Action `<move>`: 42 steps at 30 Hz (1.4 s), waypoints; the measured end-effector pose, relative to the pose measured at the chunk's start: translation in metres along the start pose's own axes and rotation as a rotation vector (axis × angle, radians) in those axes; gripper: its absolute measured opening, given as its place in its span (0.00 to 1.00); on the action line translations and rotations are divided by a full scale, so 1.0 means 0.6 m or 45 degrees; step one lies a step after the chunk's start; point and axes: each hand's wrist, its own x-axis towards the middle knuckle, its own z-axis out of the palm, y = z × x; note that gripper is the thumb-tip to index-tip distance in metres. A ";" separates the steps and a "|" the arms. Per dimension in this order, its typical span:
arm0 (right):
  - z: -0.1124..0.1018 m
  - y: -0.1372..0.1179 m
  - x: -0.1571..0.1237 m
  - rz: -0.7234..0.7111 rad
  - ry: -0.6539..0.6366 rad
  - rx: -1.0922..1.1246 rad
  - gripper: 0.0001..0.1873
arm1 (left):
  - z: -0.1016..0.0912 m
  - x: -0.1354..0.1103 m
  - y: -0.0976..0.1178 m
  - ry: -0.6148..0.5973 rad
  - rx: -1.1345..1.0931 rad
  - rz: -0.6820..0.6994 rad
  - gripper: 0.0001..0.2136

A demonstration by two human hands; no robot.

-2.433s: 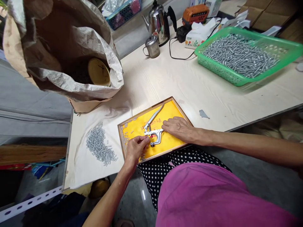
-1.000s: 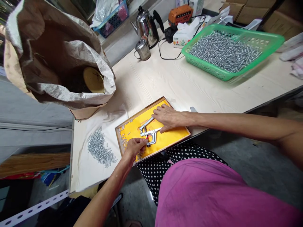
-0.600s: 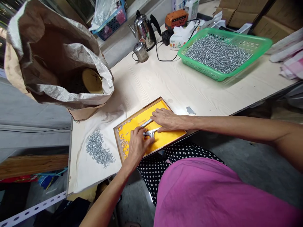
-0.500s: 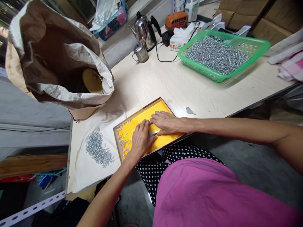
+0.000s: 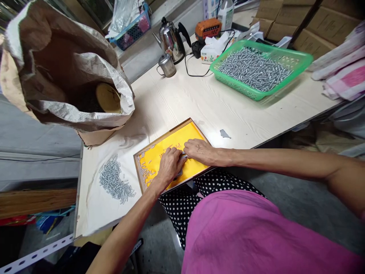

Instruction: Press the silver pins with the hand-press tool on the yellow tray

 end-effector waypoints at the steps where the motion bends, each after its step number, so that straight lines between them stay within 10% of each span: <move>1: 0.000 -0.001 0.001 0.002 -0.011 0.002 0.11 | 0.002 0.000 0.000 0.006 -0.010 0.000 0.09; 9: -0.016 0.035 -0.007 -0.084 0.037 0.044 0.25 | 0.016 -0.030 -0.010 0.220 -0.023 0.117 0.13; 18: 0.012 0.077 0.087 -0.202 0.254 -0.195 0.10 | 0.032 -0.078 -0.018 0.322 -0.039 0.184 0.11; 22: 0.019 0.070 0.091 -0.205 0.283 -0.202 0.10 | 0.001 -0.130 -0.107 0.541 0.067 -0.517 0.13; 25: 0.024 0.067 0.084 -0.168 0.298 -0.147 0.10 | -0.020 -0.180 -0.196 0.381 0.312 -1.067 0.16; 30: 0.022 0.065 0.085 -0.173 0.284 -0.124 0.10 | -0.011 -0.219 -0.271 0.056 0.440 -1.222 0.16; 37: 0.008 0.070 0.079 -0.210 0.339 -0.143 0.13 | -0.019 -0.210 -0.265 0.161 0.326 -1.157 0.16; 42: -0.032 0.089 0.048 -0.165 0.339 -0.118 0.15 | -0.025 -0.181 -0.170 0.403 -0.651 -1.091 0.14</move>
